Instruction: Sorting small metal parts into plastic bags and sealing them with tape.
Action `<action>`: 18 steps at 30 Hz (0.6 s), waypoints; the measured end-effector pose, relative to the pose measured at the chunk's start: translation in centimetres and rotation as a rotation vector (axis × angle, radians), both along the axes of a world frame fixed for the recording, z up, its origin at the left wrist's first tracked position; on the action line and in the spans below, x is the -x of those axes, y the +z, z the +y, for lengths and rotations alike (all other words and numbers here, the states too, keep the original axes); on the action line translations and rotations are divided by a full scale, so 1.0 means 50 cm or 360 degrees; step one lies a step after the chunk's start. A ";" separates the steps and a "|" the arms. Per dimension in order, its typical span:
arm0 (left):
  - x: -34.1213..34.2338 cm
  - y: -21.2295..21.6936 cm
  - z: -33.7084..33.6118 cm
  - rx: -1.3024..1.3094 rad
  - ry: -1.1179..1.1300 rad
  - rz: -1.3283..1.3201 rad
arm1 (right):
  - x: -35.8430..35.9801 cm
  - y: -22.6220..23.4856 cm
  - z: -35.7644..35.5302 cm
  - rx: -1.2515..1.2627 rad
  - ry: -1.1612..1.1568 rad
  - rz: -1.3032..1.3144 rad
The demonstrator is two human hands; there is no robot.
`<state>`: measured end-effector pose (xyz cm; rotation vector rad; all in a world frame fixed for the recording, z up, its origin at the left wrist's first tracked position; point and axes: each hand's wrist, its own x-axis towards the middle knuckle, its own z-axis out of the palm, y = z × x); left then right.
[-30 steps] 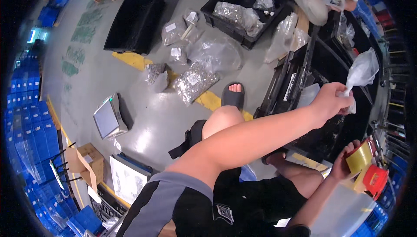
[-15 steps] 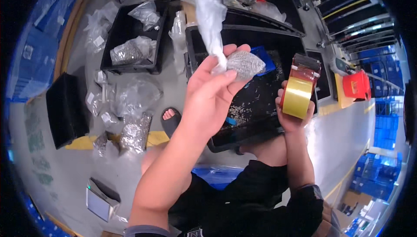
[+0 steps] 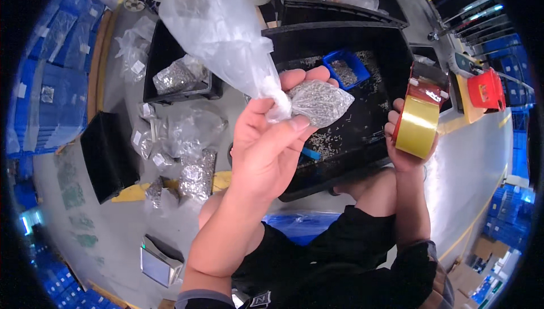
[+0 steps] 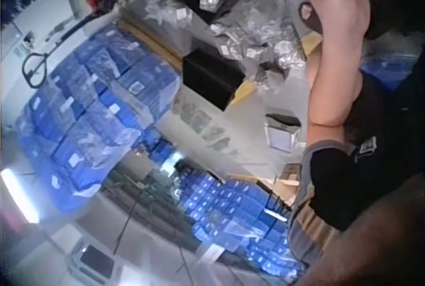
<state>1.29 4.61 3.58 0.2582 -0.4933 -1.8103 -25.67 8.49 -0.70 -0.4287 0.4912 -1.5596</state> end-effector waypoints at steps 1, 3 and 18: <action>-0.001 -0.004 -0.002 -0.0012 0.0010 0.0052 | -0.003 -0.002 -0.001 -0.0009 -0.0006 0.0001; 0.000 -0.006 -0.004 0.0002 0.0010 0.0041 | -0.003 -0.001 -0.001 -0.0019 -0.0026 -0.0009; 0.006 -0.018 -0.003 0.0069 0.0082 0.0032 | -0.001 0.002 0.002 0.0029 -0.0018 -0.0080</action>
